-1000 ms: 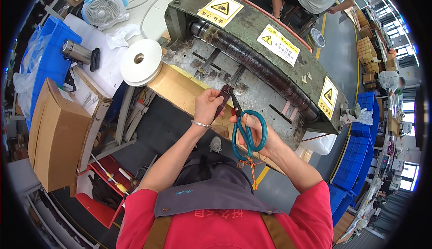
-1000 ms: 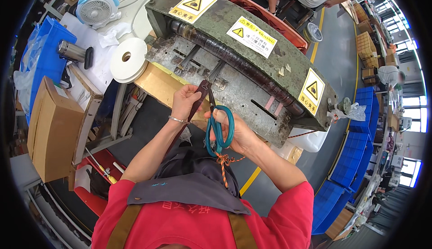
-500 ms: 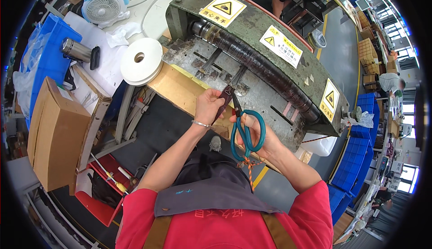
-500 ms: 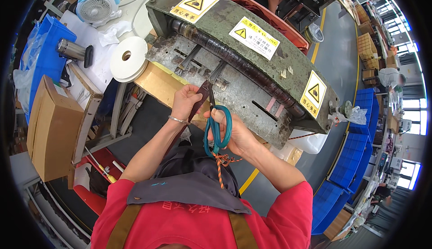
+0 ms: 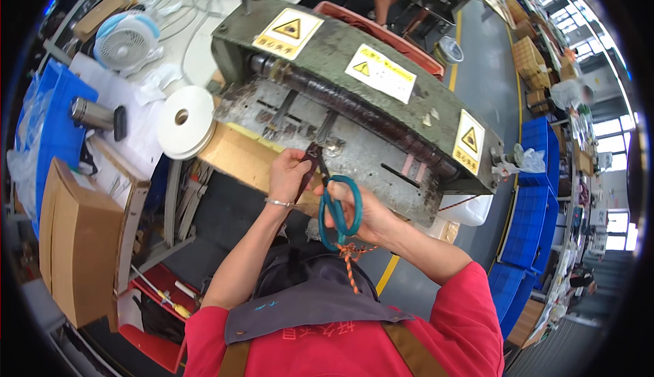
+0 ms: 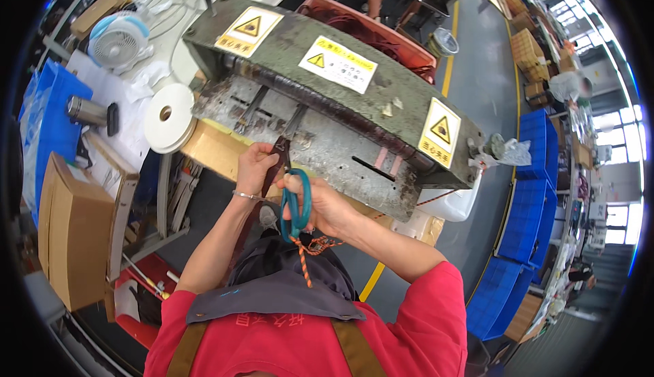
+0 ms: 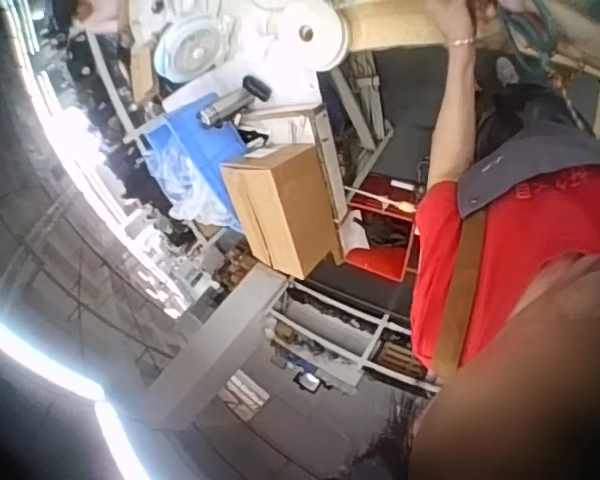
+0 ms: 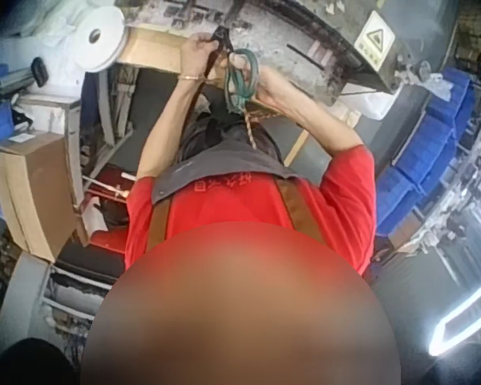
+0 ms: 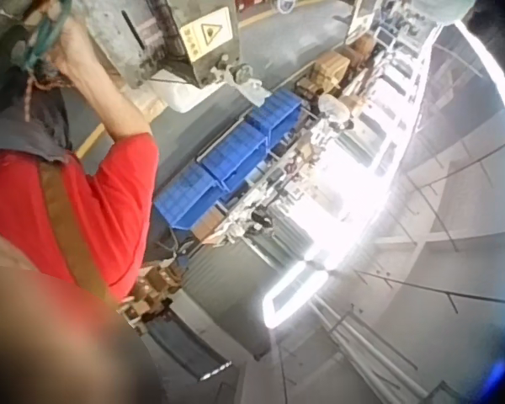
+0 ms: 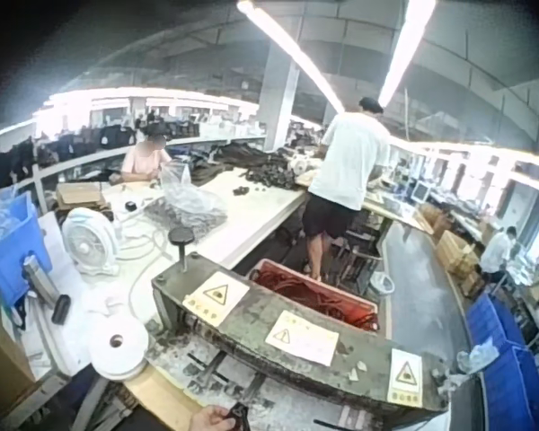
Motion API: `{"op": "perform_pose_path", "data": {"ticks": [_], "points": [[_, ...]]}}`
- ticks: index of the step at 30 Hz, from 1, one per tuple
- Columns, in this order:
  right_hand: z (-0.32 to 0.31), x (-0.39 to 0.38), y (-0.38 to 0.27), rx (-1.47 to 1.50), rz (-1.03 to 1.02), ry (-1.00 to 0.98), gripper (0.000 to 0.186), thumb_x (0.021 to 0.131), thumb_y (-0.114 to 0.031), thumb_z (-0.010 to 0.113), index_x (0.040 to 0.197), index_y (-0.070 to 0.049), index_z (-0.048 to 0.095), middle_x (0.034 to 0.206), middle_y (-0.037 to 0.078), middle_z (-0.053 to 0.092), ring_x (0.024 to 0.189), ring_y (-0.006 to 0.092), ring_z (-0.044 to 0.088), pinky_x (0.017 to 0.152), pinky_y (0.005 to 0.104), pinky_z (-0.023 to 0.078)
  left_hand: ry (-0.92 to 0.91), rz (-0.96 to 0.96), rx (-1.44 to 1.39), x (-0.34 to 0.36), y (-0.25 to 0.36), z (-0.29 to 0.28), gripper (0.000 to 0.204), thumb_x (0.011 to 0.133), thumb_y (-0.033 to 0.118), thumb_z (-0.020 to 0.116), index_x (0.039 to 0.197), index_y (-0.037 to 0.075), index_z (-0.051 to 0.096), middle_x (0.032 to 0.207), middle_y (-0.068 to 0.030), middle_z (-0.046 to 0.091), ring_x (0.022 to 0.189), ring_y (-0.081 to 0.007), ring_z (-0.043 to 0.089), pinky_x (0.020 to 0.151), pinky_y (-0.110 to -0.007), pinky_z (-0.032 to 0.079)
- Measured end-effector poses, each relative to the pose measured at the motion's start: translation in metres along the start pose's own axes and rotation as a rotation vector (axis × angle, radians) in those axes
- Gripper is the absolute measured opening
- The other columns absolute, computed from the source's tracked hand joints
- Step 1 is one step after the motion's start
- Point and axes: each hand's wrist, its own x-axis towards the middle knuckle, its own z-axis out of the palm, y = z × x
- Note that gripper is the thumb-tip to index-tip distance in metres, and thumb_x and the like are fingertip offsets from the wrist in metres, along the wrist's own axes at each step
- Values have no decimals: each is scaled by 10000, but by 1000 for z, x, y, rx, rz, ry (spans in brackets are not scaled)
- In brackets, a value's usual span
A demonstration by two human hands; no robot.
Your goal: The recorder is cutting and preparing leather straps at a workshop bench using scissors and adhesive tape.
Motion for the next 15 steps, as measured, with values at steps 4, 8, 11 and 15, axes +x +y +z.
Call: {"op": "perform_pose_path", "data": {"ticks": [4, 8, 11, 15], "points": [[-3, 2, 1, 25, 7, -4, 430, 810, -380, 518, 1051, -28, 464, 628, 89, 580, 527, 127, 571, 421, 224, 460, -46, -11, -13, 4, -4, 0, 112, 744, 22, 529, 848, -5, 497, 620, -48, 544, 433, -89, 473, 360, -208, 393], [-2, -1, 4, 19, 2, 9, 412, 823, -370, 500, 1062, -37, 451, 639, 82, 576, 524, 126, 572, 415, 235, 470, -63, -9, -26, 4, -4, 2, 116, 747, 15, 526, 857, 0, 490, 614, -51, 544, 425, -85, 467, 359, -208, 390], [-8, 3, 8, 40, -6, 4, 409, 827, -364, 495, 1068, -37, 444, 638, 83, 576, 528, 134, 576, 430, 246, 485, -35, 7, -36, 4, -3, 3, 140, 746, 22, 533, 874, 6, 479, 613, -55, 543, 424, -82, 466, 359, -206, 389], [-4, 2, 6, 34, 15, -35, 424, 826, -368, 496, 1078, -31, 441, 633, 86, 578, 535, 139, 581, 452, 250, 495, -42, 7, 21, 2, -3, -1, 204, 737, 22, 538, 920, 4, 449, 627, -65, 547, 431, -96, 478, 371, -221, 408]]}}
